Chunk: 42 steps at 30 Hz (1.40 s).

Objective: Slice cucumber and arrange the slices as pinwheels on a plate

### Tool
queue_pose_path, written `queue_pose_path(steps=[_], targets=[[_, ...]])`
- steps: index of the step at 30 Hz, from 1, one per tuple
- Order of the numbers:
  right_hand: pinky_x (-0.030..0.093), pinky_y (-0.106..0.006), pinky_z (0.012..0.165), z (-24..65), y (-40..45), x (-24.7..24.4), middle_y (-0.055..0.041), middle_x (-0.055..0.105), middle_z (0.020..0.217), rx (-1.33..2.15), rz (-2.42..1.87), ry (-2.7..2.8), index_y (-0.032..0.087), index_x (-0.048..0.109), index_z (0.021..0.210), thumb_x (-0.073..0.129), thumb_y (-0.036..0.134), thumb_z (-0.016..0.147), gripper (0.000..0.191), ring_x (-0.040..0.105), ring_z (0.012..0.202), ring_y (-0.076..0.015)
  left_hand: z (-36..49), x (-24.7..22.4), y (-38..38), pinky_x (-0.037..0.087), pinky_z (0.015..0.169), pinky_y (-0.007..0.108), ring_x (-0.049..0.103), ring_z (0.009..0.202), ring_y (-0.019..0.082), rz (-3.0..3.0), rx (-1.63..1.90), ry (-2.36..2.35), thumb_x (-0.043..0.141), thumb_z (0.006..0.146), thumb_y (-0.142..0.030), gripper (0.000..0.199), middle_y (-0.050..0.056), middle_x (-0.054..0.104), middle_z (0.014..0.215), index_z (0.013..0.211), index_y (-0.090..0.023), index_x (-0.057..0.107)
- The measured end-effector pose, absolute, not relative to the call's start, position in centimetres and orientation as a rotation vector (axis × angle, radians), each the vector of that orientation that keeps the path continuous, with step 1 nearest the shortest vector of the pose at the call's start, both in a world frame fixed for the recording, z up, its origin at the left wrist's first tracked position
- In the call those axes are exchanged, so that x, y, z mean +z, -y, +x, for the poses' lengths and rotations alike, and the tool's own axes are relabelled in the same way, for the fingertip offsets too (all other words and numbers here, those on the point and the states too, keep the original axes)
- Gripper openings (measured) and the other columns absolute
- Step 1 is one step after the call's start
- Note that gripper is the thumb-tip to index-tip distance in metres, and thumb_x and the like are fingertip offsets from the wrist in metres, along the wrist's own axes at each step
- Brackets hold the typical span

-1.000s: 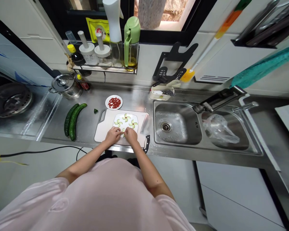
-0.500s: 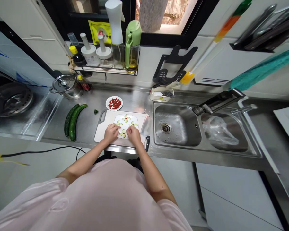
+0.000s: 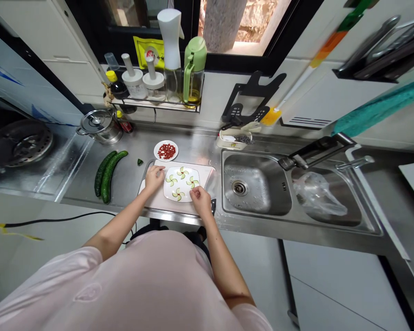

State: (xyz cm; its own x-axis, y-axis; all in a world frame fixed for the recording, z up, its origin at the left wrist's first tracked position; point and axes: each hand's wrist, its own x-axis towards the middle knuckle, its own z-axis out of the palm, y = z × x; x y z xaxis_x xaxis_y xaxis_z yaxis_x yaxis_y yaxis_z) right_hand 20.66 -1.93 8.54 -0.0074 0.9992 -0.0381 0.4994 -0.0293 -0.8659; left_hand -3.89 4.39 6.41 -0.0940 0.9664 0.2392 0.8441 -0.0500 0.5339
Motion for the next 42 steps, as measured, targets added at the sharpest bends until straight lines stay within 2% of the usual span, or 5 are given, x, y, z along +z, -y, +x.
queue_pose_path(steps=[8, 16, 24, 34, 42], targets=[[0.038, -0.022, 0.057, 21.6, 1.8, 8.4, 0.0034, 0.050, 0.060, 0.931, -1.610, 1.534, 0.019, 0.058, 0.079, 0.052, 0.042, 0.079, 0.023, 0.046, 0.056, -0.0115, -5.9, 6.3, -9.5, 0.037, 0.087, 0.034, 0.053, 0.093, 0.023, 1.665, 0.608, -2.275, 0.044, 0.084, -0.021, 0.028, 0.008, 0.063, 0.096, 0.103, -0.020, 0.064], [0.039, -0.023, 0.059, 21.8, 1.7, 8.6, 0.0022, 0.050, 0.061, 0.923, -1.635, 1.534, 0.018, 0.060, 0.085, 0.051, 0.044, 0.079, 0.028, 0.047, 0.058, -0.0128, -6.9, 6.3, -12.7, 0.040, 0.082, 0.035, 0.048, 0.103, 0.025, 1.624, 0.482, -2.287, 0.046, 0.083, -0.021, 0.026, 0.009, 0.060, 0.106, 0.100, -0.023, 0.065], [0.038, -0.023, 0.059, 22.0, 1.5, 8.4, 0.0037, 0.047, 0.060, 0.924, -1.632, 1.536, 0.019, 0.059, 0.086, 0.052, 0.041, 0.080, 0.025, 0.046, 0.057, -0.0123, -6.9, 6.4, -14.3, 0.040, 0.085, 0.034, 0.048, 0.103, 0.024, 1.712, 0.367, -2.236, 0.049, 0.082, -0.023, 0.022, 0.009, 0.060, 0.105, 0.095, -0.023, 0.067], [0.038, -0.023, 0.059, 22.2, 1.6, 8.8, 0.0040, 0.048, 0.059, 0.920, -1.651, 1.522, 0.019, 0.060, 0.086, 0.052, 0.042, 0.079, 0.025, 0.046, 0.057, -0.0121, -6.3, 5.2, -16.0, 0.042, 0.084, 0.036, 0.047, 0.103, 0.028, 1.845, 0.214, -2.137, 0.051, 0.081, -0.027, 0.023, 0.013, 0.058, 0.105, 0.092, -0.019, 0.070], [0.039, -0.024, 0.059, 22.4, 1.7, 8.9, 0.0027, 0.049, 0.060, 0.929, -1.647, 1.526, 0.019, 0.061, 0.087, 0.051, 0.046, 0.079, 0.030, 0.046, 0.057, -0.0132, -6.3, 4.4, -17.0, 0.043, 0.085, 0.036, 0.048, 0.106, 0.029, 1.815, 0.144, -2.183, 0.046, 0.083, -0.029, 0.029, 0.016, 0.057, 0.107, 0.099, -0.016, 0.066]])
